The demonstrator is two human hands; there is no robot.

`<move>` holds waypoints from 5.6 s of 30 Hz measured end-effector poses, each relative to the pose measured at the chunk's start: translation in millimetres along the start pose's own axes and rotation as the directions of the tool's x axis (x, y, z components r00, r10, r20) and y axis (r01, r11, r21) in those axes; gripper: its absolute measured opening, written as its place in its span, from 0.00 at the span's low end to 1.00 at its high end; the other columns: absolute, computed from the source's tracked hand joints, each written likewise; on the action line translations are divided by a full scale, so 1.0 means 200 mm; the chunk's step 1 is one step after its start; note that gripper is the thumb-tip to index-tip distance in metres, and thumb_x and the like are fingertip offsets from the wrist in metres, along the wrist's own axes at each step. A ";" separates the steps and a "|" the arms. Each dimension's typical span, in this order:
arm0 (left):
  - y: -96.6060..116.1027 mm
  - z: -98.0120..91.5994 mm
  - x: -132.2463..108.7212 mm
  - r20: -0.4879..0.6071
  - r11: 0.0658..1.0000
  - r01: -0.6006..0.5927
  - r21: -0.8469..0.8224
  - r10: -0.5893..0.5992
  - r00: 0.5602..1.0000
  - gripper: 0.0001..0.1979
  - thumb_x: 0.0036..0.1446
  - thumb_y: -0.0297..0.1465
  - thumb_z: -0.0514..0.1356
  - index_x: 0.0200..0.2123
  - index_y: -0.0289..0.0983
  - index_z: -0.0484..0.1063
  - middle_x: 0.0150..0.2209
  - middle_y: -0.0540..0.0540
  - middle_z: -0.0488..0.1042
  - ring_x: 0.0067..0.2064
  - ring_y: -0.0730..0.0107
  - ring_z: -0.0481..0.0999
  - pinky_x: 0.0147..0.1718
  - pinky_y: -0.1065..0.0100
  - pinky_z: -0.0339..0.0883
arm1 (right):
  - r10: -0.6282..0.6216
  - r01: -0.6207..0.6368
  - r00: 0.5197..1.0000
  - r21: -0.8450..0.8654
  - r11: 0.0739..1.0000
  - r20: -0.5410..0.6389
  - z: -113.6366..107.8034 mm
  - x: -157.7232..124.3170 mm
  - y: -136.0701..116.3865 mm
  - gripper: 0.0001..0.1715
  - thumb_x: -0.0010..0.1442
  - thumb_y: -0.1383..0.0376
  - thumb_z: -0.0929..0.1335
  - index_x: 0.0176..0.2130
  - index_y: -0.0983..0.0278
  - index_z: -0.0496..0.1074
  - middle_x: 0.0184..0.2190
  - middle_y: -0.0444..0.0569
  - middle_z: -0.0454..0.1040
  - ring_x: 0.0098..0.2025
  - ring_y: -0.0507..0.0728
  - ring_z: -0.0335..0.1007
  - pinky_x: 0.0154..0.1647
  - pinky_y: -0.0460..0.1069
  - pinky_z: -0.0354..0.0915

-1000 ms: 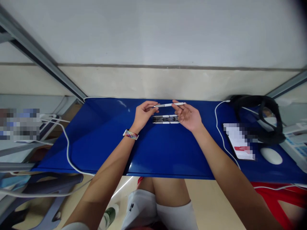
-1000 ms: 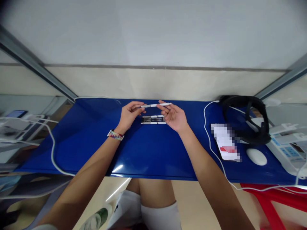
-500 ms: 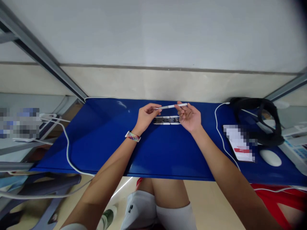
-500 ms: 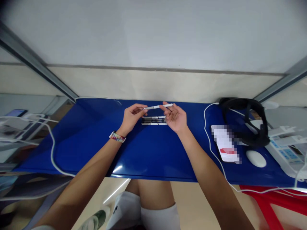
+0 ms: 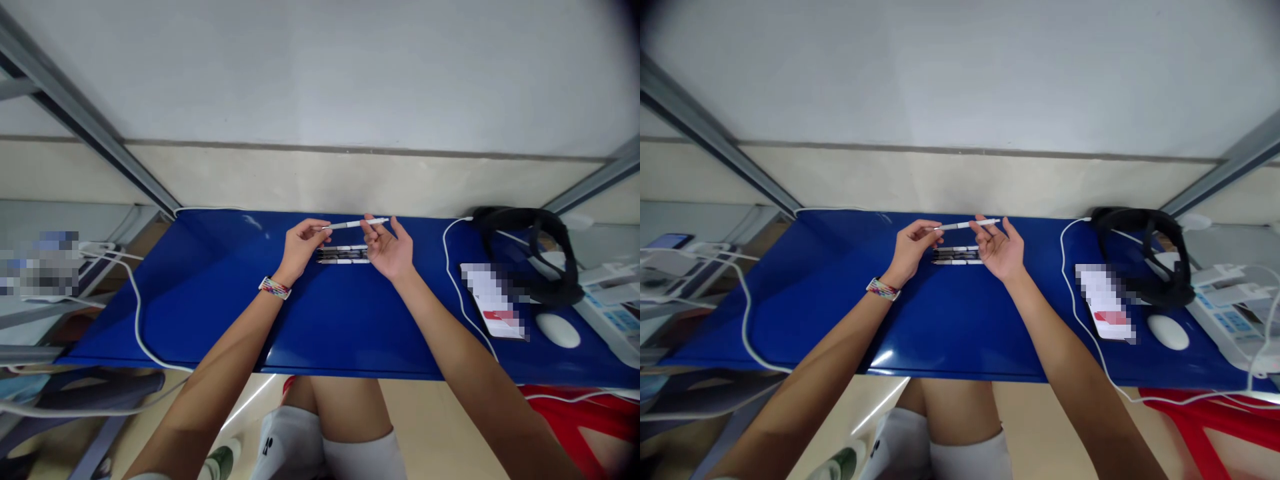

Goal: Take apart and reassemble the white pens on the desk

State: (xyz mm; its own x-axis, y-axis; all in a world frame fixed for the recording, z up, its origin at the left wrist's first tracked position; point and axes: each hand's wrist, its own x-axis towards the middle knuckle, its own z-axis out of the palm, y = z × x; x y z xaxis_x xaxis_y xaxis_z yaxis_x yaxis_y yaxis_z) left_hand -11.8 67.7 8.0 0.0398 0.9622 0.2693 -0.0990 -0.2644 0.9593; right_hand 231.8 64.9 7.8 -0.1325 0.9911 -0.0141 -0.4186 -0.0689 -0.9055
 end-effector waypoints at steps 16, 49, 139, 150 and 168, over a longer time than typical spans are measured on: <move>0.00 0.02 -0.01 -0.013 1.000 0.017 0.000 -0.017 1.000 0.15 0.60 0.41 0.76 0.47 0.41 0.86 0.36 0.46 0.86 0.37 0.67 0.85 0.33 0.68 0.73 | -0.042 0.046 0.996 0.049 0.998 -0.075 0.00 0.00 0.02 0.29 0.64 0.42 0.72 0.51 0.59 0.82 0.47 0.55 0.87 0.47 0.63 0.86 0.46 0.57 0.84; 0.01 0.01 0.01 -0.049 0.976 0.077 -0.203 -0.089 0.995 0.16 0.52 0.40 0.80 0.42 0.43 0.88 0.32 0.48 0.84 0.35 0.70 0.84 0.31 0.71 0.70 | 0.105 -0.110 0.994 0.476 0.873 0.037 0.01 0.03 0.03 0.16 0.73 0.55 0.71 0.50 0.62 0.83 0.41 0.50 0.89 0.36 0.52 0.86 0.41 0.44 0.84; 0.00 0.02 -0.01 -0.034 0.994 0.048 -0.096 -0.052 0.998 0.13 0.56 0.39 0.77 0.42 0.41 0.86 0.33 0.47 0.83 0.36 0.67 0.84 0.33 0.68 0.71 | 0.045 -0.011 0.994 0.334 0.942 -0.095 0.00 0.05 0.07 0.17 0.69 0.53 0.72 0.49 0.61 0.83 0.41 0.52 0.89 0.46 0.59 0.88 0.40 0.49 0.86; 0.00 -0.01 0.01 -0.064 0.993 0.041 -0.114 -0.048 0.997 0.14 0.55 0.40 0.78 0.42 0.42 0.85 0.32 0.48 0.83 0.35 0.67 0.84 0.32 0.69 0.72 | -0.152 0.160 0.980 0.052 0.986 -0.132 0.05 0.01 -0.01 0.17 0.61 0.53 0.79 0.47 0.59 0.86 0.37 0.46 0.87 0.24 0.49 0.74 0.21 0.43 0.70; -0.01 -0.07 0.00 0.128 0.712 -0.145 0.688 0.078 0.989 0.07 0.70 0.31 0.65 0.43 0.44 0.85 0.45 0.45 0.87 0.50 0.53 0.81 0.57 0.51 0.70 | -0.429 0.346 0.878 -0.901 0.261 0.212 -0.11 0.05 0.07 0.14 0.65 0.68 0.70 0.45 0.59 0.87 0.44 0.54 0.86 0.50 0.68 0.80 0.58 0.65 0.74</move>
State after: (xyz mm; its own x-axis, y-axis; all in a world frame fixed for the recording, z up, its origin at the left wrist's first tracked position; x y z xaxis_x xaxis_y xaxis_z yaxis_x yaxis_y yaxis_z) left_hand -24.9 68.4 4.2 0.1589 0.9225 0.3519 0.6074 -0.3723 0.7018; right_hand 244.4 77.1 -15.2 -0.1274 0.8754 0.4662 0.6547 0.4273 -0.6235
